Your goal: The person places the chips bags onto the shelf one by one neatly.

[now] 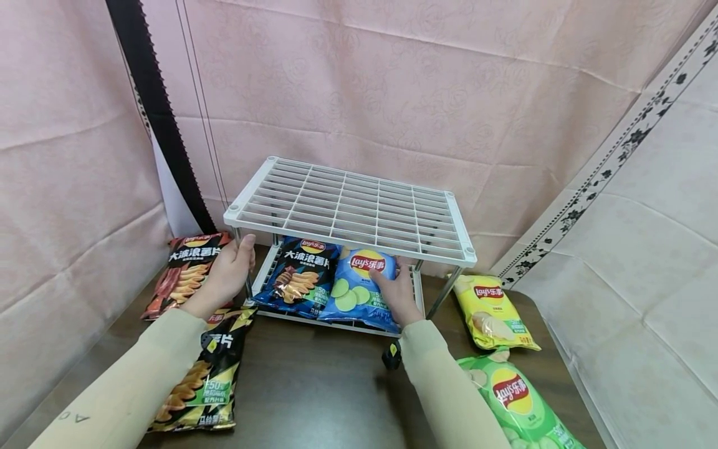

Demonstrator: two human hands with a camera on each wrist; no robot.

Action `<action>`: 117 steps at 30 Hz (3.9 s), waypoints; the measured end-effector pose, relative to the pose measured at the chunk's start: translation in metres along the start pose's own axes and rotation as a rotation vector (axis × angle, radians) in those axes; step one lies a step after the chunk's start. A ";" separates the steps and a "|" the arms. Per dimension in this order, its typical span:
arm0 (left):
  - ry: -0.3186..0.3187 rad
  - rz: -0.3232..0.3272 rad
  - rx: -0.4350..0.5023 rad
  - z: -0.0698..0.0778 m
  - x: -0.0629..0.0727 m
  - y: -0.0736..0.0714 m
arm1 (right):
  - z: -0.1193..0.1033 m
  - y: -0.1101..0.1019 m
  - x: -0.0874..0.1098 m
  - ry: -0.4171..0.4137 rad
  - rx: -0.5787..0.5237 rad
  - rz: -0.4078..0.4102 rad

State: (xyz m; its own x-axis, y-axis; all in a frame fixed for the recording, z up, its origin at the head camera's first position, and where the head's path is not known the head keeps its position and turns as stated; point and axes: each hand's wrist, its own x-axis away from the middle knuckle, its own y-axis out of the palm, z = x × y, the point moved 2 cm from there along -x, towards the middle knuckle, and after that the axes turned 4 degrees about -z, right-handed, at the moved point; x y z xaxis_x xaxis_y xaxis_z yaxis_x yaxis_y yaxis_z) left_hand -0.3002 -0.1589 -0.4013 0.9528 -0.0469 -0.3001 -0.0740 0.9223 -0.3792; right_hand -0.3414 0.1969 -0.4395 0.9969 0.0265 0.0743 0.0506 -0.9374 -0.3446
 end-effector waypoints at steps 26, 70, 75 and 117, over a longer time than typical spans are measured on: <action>0.027 -0.011 0.020 0.001 0.001 0.001 | 0.008 0.020 0.006 0.021 0.271 0.000; 0.043 -0.028 0.038 0.032 0.014 -0.002 | 0.010 0.029 0.003 -0.026 0.190 -0.032; 0.061 -0.039 0.037 0.043 0.019 -0.005 | 0.010 0.030 0.004 -0.020 0.192 -0.039; 0.035 -0.015 0.032 0.000 0.003 0.000 | 0.012 -0.077 0.133 -0.194 0.530 -0.231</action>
State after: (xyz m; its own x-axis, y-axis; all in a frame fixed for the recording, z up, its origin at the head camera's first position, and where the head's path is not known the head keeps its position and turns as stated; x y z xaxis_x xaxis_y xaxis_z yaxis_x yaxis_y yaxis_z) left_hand -0.2974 -0.1594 -0.4019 0.9428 -0.0740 -0.3250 -0.0494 0.9332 -0.3560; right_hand -0.2115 0.2764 -0.4140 0.9468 0.3181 0.0478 0.2403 -0.6008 -0.7624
